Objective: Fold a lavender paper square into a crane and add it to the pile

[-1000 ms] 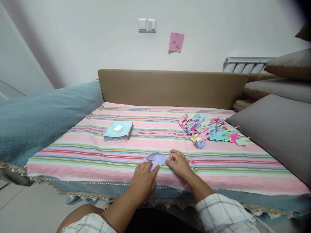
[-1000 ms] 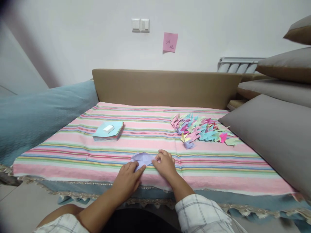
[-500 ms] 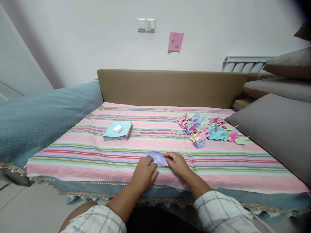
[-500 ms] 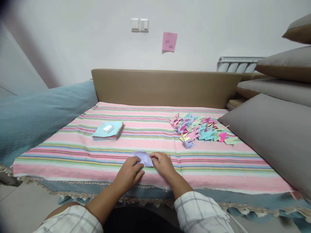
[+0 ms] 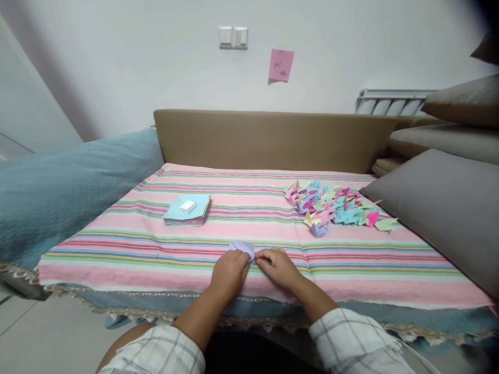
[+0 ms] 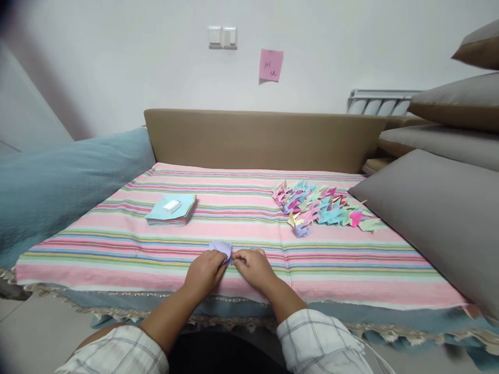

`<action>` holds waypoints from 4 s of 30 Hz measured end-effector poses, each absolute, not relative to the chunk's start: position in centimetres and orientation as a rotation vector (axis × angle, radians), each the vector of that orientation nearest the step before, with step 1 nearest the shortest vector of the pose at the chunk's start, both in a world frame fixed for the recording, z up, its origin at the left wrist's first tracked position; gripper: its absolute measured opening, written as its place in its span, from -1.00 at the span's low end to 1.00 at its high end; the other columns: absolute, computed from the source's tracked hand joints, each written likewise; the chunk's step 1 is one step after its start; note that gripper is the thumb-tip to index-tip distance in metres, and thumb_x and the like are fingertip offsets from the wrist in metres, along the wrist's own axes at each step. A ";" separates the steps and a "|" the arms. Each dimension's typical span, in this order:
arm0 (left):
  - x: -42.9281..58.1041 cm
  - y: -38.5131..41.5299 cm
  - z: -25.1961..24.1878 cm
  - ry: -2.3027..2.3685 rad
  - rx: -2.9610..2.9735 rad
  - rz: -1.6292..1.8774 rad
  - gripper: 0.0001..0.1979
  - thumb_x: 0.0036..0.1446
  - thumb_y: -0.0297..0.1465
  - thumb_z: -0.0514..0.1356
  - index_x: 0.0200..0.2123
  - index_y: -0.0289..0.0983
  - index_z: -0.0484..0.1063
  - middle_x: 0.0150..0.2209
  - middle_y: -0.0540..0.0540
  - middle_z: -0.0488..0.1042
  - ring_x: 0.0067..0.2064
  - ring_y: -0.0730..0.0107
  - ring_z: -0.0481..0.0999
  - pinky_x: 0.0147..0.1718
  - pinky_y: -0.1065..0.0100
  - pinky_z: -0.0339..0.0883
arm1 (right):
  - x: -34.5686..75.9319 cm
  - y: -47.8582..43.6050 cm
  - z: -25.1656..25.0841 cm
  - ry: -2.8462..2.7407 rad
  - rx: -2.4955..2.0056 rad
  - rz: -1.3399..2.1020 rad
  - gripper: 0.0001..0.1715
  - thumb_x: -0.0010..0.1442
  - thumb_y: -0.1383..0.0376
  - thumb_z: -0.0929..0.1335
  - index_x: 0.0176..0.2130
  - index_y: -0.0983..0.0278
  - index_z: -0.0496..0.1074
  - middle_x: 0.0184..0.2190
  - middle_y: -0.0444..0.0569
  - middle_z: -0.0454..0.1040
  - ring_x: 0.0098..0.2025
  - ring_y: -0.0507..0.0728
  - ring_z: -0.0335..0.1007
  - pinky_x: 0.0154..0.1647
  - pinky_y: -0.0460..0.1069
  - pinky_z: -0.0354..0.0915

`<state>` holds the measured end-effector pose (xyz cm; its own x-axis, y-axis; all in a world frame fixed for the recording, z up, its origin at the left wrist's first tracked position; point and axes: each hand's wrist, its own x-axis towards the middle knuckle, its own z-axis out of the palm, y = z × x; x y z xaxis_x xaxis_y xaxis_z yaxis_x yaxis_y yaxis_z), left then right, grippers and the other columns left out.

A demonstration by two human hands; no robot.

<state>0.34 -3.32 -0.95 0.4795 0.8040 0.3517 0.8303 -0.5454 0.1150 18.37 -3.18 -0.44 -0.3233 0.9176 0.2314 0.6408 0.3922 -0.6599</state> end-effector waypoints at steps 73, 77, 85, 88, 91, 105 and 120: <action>-1.6 -1.2 1.2 -1.799 -2.758 -0.607 -0.81 -0.06 -0.35 0.27 -0.60 -0.25 0.34 -0.39 -0.04 0.47 -0.20 0.27 0.43 -0.16 0.31 0.21 | 16.7 -1.4 -1.5 -2.019 -1.542 0.450 -0.84 0.02 0.18 0.40 -0.49 0.21 0.41 -0.26 -0.13 0.52 -0.15 0.14 0.34 -0.06 0.08 0.02; -1.6 -1.1 1.1 -1.734 -2.758 -0.562 -0.80 -0.06 -0.37 0.28 -0.62 -0.26 0.34 -0.33 -0.08 0.49 -0.16 0.22 0.42 -0.15 0.28 0.21 | 16.6 -1.5 -1.4 -2.023 -1.546 0.429 -0.85 0.02 0.19 0.40 -0.47 0.21 0.40 -0.28 -0.14 0.51 -0.15 0.14 0.33 -0.07 0.08 0.02; -1.5 -1.5 1.4 -1.802 -2.707 -0.555 -0.83 -0.07 -0.38 0.30 -0.54 -0.25 0.34 -0.39 -0.04 0.46 -0.25 0.28 0.40 -0.27 0.34 0.20 | 16.7 -1.5 -1.4 -2.042 -1.540 0.422 -0.86 0.03 0.19 0.40 -0.45 0.20 0.41 -0.27 -0.13 0.51 -0.15 0.14 0.32 -0.07 0.07 0.02; -1.8 -1.5 1.3 -1.830 -2.699 -0.606 -0.87 -0.07 -0.39 0.31 -0.40 -0.23 0.42 -0.36 -0.03 0.47 -0.27 0.30 0.40 -0.29 0.34 0.20 | 16.7 -1.5 -1.5 -2.030 -1.541 0.422 -0.87 0.02 0.19 0.40 -0.43 0.19 0.42 -0.29 -0.13 0.50 -0.16 0.14 0.32 -0.07 0.08 0.02; -2.1 -1.6 1.2 -1.778 -2.732 -0.582 -0.86 -0.05 -0.38 0.30 -0.34 -0.19 0.51 -0.35 -0.05 0.49 -0.23 0.27 0.41 -0.21 0.30 0.21 | 16.7 -1.6 -1.5 -2.019 -1.529 0.437 -0.89 0.03 0.19 0.39 -0.37 0.14 0.45 -0.27 -0.14 0.50 -0.13 0.14 0.31 -0.04 0.09 0.01; -2.9 -1.9 2.5 -2.031 -2.648 -0.310 -0.87 0.00 -0.37 0.16 -0.52 -0.18 0.49 -0.46 0.01 0.52 -0.34 0.31 0.47 -0.31 0.35 0.15 | 16.8 -1.6 -1.5 -2.012 -1.507 0.480 -0.93 0.05 0.21 0.39 -0.37 0.10 0.49 -0.21 -0.16 0.49 -0.08 0.14 0.29 -0.01 0.12 -0.04; -3.2 -4.1 7.2 -1.795 -2.962 -1.442 -0.83 0.06 -0.30 0.12 -0.35 -0.26 0.43 -0.46 -0.03 0.42 -0.43 0.42 0.37 -0.44 0.41 0.23 | 16.7 -1.7 -1.5 -2.013 -1.513 0.472 -0.93 0.04 0.20 0.40 -0.37 0.09 0.50 -0.22 -0.18 0.49 -0.09 0.13 0.30 -0.01 0.09 -0.05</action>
<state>-3.22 -4.09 7.21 0.3144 0.9077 0.2781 0.4673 -0.4029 0.7869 16.74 -1.68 -1.49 -0.1964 0.9531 0.2304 0.7514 0.2973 -0.5891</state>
